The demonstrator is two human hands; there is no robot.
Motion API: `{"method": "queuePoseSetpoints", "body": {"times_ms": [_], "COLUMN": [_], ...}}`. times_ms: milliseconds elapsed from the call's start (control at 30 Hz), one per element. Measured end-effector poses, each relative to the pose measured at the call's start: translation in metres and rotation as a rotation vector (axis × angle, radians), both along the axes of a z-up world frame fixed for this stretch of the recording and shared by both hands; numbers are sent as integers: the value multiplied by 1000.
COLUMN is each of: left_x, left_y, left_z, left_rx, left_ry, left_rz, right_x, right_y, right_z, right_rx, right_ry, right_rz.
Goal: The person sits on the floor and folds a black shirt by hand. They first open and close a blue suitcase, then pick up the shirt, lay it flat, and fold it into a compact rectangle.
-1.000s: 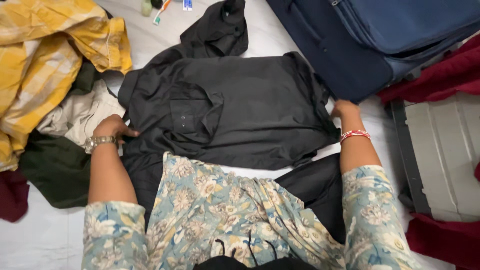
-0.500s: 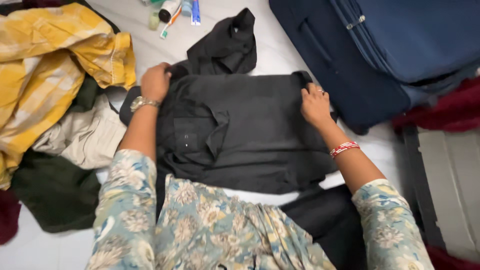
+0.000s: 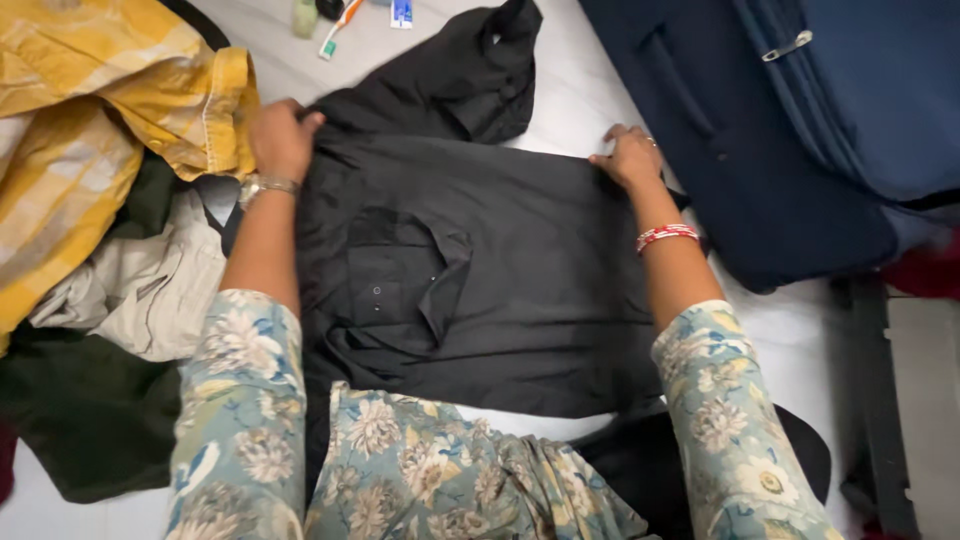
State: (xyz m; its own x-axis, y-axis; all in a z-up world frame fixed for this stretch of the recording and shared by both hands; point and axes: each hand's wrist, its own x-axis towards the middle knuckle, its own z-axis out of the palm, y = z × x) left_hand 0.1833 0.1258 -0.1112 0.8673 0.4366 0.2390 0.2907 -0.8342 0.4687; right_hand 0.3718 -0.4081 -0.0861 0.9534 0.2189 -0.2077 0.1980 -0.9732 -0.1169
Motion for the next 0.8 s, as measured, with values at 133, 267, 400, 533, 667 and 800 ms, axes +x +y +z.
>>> {"method": "queuePoseSetpoints", "body": {"times_ms": [133, 267, 400, 533, 667, 800], "left_x": [-13, -1, 34, 25, -24, -100], "left_y": [24, 31, 29, 13, -12, -28], "left_z": [8, -2, -19, -17, 8, 44], "left_rx": [-394, -307, -181, -136, 69, -60], "left_ry": [103, 0, -216, -10, 45, 23], "left_rz": [80, 137, -17, -139, -229, -268], "right_x": [1, 26, 43, 28, -31, -119], "right_y": [1, 20, 37, 50, 59, 32], "right_z": [18, 34, 54, 67, 58, 51], "right_rx": [131, 315, 247, 273, 102, -25], "right_ry": [28, -360, -537, -593, -781, -277], "right_rz": [-26, 32, 51, 339, 573, 647]}}
